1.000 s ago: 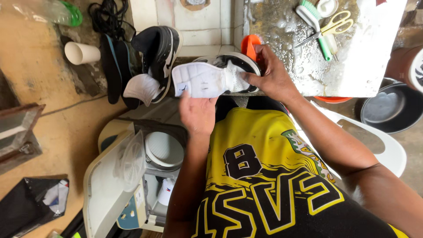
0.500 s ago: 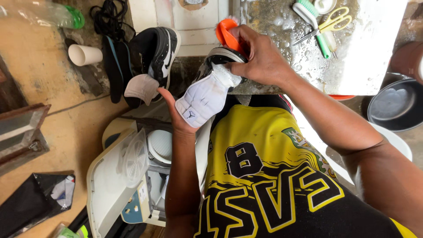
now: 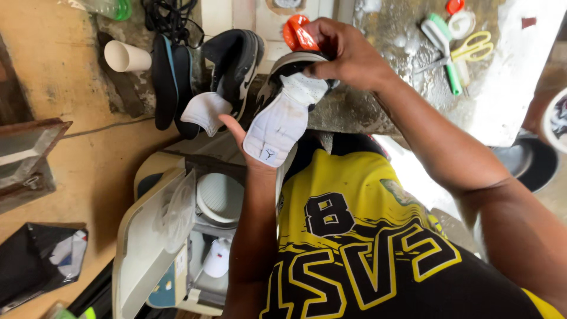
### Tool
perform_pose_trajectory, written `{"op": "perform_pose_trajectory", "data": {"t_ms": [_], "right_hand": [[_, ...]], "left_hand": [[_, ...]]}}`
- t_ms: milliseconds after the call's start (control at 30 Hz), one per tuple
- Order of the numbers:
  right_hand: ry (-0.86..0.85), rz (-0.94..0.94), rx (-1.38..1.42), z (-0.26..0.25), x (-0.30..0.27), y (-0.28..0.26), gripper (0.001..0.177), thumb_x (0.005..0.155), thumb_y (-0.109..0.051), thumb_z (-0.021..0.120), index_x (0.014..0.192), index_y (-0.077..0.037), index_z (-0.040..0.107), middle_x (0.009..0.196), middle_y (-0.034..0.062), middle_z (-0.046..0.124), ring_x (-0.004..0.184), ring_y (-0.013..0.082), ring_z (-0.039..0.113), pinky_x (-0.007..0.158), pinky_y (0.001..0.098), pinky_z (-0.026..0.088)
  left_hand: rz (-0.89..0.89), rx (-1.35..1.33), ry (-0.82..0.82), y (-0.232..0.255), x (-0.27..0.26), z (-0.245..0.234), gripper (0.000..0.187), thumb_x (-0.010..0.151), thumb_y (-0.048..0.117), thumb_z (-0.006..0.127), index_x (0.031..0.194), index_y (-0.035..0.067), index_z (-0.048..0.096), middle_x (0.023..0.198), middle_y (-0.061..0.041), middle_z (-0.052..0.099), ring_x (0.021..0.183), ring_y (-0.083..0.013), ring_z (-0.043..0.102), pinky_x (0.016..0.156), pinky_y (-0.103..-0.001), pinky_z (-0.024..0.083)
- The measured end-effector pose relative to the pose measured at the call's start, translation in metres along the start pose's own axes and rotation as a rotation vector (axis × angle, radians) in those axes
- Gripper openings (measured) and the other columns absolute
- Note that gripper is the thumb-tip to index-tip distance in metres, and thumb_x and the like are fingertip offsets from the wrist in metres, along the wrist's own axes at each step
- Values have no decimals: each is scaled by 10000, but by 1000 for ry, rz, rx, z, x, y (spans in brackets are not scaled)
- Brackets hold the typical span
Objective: The person cleans the white and black leather surfaces of a high-top sneaker with an orange sponge and soapy water, wiping the tongue, toe box, and sides before applying a white liquid from a small bottle to the white leather sections and rubbing it in with a cotton pad.
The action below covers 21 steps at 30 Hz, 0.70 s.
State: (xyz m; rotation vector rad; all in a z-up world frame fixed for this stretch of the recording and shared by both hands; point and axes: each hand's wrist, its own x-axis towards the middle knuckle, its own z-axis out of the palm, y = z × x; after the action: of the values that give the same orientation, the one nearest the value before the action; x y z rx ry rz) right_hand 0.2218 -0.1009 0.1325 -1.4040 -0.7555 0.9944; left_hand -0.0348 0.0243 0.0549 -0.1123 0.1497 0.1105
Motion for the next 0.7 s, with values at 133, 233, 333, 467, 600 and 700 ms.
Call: {"op": "perform_pose_trajectory", "data": {"t_ms": [133,233,333,467,600,700], "right_hand": [[12,100,123,8,3,0,530,809,69,765,1308,-8,602,1182,40,712,1102,127,683,1041,293,539],[16,107,174,4,-2,12,504,836,52,736,1320,5,607,1196,57,707,1116,137,680,1057,300,536],[33,120,185,2,2,31,489,836,9,712,1317,20,626,1216,77,703,1157,152,676,1062,311,535],[7,294,69,-2,32,59,523,784,-99,748,1284,-4,625,1174,89,728,1115,160,693,1033,303,536],[131,532,52,-23,72,65,467,981,-376,686,1279,-29,591,1085,73,735,1028,179,716,971,314,543],[107,362,-415,-38,120,68,489,1008,-424,665,1242,5,659,948,146,733,858,249,717,825,383,555]], "left_hand": [[-1,74,119,18,-1,-2,1415,779,966,334,1622,-154,143,1714,-237,207,1566,-351,269,1322,-435,172],[-149,328,41,30,5,-2,1425,772,971,376,1647,-135,174,1700,-248,263,1548,-320,326,1325,-420,211],[-213,-15,-276,34,14,3,1352,870,955,328,1646,-150,254,1655,-275,384,1463,-385,453,1194,-485,362],[-120,-225,30,10,33,-6,1389,789,968,409,1604,-139,210,1659,-251,321,1513,-349,367,1285,-441,269],[-47,-6,179,17,37,-28,1224,902,860,393,1609,-119,194,1662,-237,296,1534,-344,316,1298,-440,215],[27,149,253,22,42,-37,1125,954,781,383,1610,-111,181,1659,-241,280,1539,-340,291,1301,-439,173]]}}
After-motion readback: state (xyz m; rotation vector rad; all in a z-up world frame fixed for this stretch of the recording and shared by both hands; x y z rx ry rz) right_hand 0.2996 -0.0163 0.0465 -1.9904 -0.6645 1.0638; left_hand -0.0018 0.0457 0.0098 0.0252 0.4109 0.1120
